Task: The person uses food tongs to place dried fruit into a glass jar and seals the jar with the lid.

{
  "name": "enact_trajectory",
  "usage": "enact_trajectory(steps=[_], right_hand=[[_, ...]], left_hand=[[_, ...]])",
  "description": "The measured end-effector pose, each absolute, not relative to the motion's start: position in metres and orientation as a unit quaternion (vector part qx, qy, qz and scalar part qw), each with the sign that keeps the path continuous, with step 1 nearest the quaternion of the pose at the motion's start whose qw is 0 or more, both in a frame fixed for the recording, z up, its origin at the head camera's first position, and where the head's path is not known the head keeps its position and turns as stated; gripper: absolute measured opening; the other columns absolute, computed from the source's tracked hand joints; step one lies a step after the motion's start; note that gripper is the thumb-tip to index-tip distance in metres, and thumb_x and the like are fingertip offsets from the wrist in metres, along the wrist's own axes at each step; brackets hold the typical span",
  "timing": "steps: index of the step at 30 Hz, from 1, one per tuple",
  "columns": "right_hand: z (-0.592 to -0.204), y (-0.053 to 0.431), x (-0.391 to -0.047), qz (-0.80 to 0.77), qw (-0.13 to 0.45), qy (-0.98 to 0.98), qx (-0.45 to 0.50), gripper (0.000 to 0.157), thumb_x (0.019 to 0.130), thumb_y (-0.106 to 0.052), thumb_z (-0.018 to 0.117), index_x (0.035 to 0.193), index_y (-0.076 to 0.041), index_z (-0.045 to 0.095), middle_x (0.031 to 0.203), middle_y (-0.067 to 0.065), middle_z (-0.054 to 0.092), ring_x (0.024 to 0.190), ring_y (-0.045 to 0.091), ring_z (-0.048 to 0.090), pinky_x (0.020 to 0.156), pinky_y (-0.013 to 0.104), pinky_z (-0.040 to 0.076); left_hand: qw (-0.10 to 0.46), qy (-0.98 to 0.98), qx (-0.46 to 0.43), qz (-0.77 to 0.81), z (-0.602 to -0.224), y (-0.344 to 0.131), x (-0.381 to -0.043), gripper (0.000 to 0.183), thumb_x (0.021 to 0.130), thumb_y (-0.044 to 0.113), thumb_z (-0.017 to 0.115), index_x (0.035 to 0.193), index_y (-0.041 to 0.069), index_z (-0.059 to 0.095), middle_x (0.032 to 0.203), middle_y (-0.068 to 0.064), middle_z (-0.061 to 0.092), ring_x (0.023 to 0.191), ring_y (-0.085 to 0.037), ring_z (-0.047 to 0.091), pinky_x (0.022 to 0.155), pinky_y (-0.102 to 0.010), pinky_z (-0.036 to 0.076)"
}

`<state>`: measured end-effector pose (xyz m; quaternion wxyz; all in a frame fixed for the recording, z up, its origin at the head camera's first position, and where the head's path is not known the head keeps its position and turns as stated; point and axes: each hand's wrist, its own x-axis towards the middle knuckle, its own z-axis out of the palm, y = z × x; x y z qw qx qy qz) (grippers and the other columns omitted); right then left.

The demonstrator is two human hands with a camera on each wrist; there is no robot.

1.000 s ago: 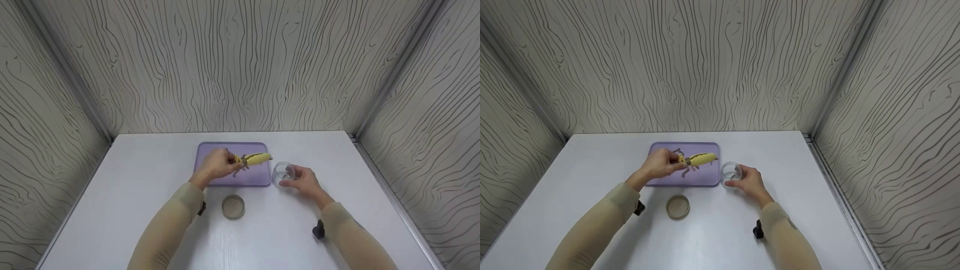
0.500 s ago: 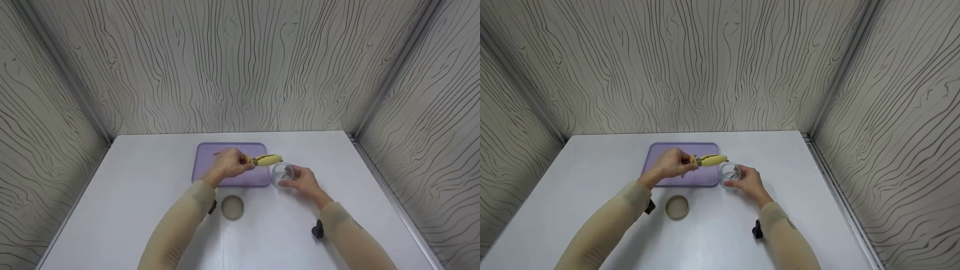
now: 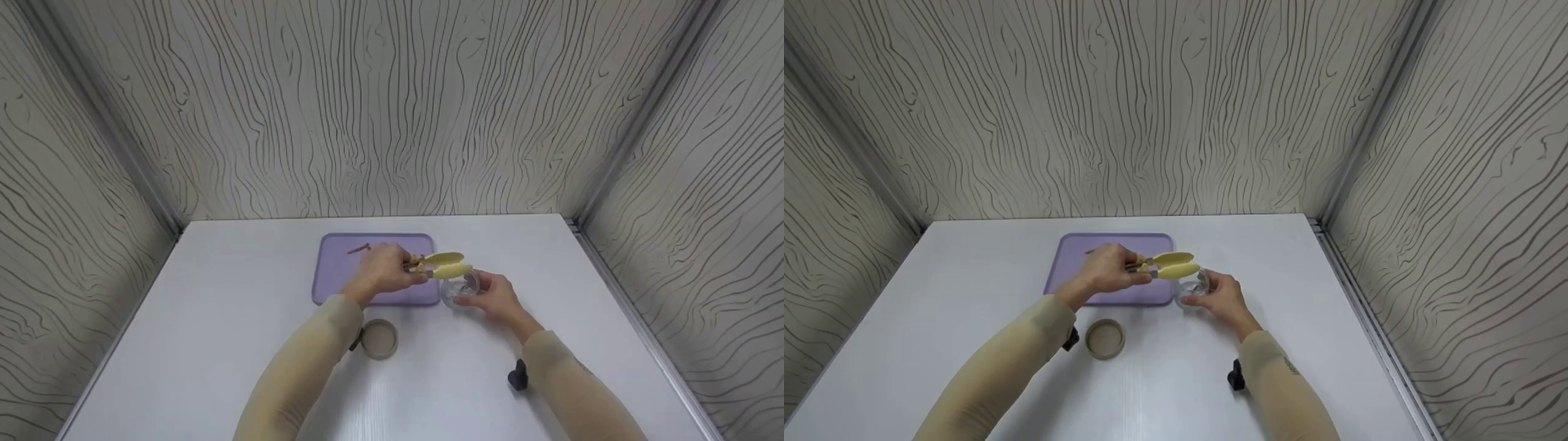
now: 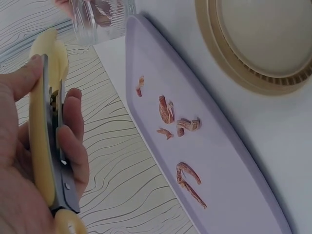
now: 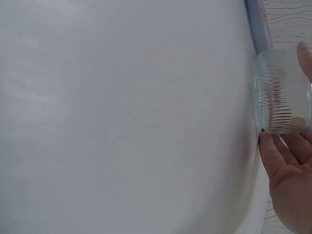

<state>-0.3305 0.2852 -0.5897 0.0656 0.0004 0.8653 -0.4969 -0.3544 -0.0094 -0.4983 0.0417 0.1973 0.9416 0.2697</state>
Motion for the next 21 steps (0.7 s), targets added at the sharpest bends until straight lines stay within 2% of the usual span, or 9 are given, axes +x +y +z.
enact_trajectory(steps=[3, 11, 15, 21], right_hand=[[-0.590, 0.285, -0.331, -0.498, 0.064, 0.865, -0.004, 0.083, 0.087, -0.032, 0.098, 0.159, -0.010, 0.062, 0.162, 0.015, 0.066, 0.160, 0.042, 0.052, 0.136, 0.063, 0.032], [-0.591, 0.285, -0.329, -0.499, 0.063, 0.864, -0.005, 0.074, 0.089, -0.033, 0.098, 0.154, -0.016, 0.067, 0.160, 0.011, 0.068, 0.163, 0.041, 0.049, 0.137, 0.066, 0.028], [-0.590, 0.285, -0.329, -0.496, 0.063, 0.866, -0.003, 0.077, 0.089, -0.033, 0.097, 0.157, -0.015, 0.065, 0.162, 0.012, 0.067, 0.163, 0.042, 0.049, 0.136, 0.066, 0.028], [-0.589, 0.285, -0.330, -0.487, 0.059, 0.871, -0.004, 0.085, 0.088, -0.033, 0.098, 0.161, -0.010, 0.060, 0.162, 0.014, 0.065, 0.161, 0.043, 0.051, 0.136, 0.065, 0.031]], left_hand=[[0.047, 0.940, 0.188, 0.279, -0.498, -0.008, -0.353, 0.039, 0.091, 0.055, 0.090, 0.101, 0.017, 0.086, 0.078, 0.008, 0.071, 0.069, -0.010, 0.053, 0.065, -0.030, 0.045], [0.035, 0.939, 0.176, 0.293, -0.501, -0.012, -0.351, 0.051, 0.082, 0.061, 0.096, 0.099, 0.017, 0.076, 0.084, 0.005, 0.067, 0.075, -0.013, 0.054, 0.067, -0.031, 0.047], [0.022, 0.938, 0.164, 0.304, -0.505, -0.016, -0.352, 0.059, 0.077, 0.063, 0.099, 0.103, 0.015, 0.077, 0.089, 0.003, 0.070, 0.078, -0.013, 0.057, 0.070, -0.030, 0.050], [0.010, 0.930, 0.156, 0.333, -0.508, -0.023, -0.353, 0.060, 0.077, 0.062, 0.099, 0.106, 0.014, 0.078, 0.093, 0.002, 0.073, 0.080, -0.013, 0.058, 0.071, -0.030, 0.052]])
